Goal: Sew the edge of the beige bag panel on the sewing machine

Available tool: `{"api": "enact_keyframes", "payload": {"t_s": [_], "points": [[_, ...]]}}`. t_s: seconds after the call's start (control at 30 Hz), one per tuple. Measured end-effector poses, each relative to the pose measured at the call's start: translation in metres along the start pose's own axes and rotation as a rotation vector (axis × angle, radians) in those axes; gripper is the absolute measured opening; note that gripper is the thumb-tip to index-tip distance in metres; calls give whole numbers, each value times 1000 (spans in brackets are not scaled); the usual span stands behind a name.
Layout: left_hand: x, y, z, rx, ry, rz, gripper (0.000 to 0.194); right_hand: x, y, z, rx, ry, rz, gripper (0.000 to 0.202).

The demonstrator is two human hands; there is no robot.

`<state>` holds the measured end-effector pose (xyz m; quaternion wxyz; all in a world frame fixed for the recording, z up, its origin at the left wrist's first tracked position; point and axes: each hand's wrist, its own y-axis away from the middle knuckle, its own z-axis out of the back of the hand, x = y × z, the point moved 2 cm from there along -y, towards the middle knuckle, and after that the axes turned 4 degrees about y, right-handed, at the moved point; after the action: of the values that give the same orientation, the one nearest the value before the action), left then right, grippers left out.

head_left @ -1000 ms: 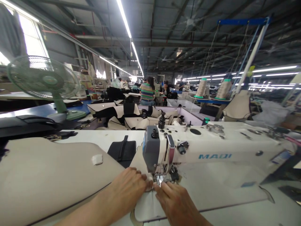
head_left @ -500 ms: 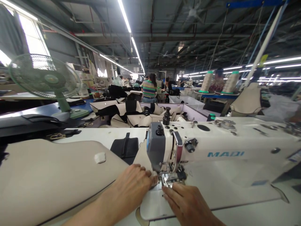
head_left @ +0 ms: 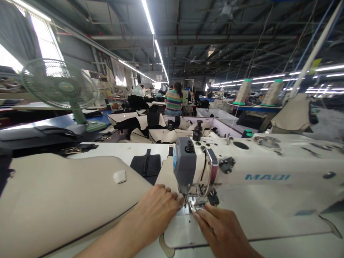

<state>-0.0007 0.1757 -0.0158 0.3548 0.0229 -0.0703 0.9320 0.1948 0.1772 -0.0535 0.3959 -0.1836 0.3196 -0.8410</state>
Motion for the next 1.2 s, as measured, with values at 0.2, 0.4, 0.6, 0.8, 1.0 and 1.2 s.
{"api": "enact_keyframes", "payload": {"t_s": [0.2, 0.4, 0.6, 0.8, 1.0, 1.2], "points": [[-2, 2, 3, 11, -38, -9, 22, -10, 6, -4, 4, -13, -157, 29], [-2, -2, 2, 24, -76, 5, 24, -13, 4, -12, 46, -130, -272, 27], [-1, 8, 6, 28, -116, 30, 33, -13, 7, -20, 131, -204, -354, 46], [-11, 13, 9, 53, -173, 58, 34, -12, 8, -8, 177, -149, -233, 56], [-10, 27, 11, 68, -209, 122, 44, -16, 20, 28, 267, -49, -96, 32], [16, 101, -2, 113, -220, 174, 70, 4, 43, 52, 301, -116, -57, 21]]}}
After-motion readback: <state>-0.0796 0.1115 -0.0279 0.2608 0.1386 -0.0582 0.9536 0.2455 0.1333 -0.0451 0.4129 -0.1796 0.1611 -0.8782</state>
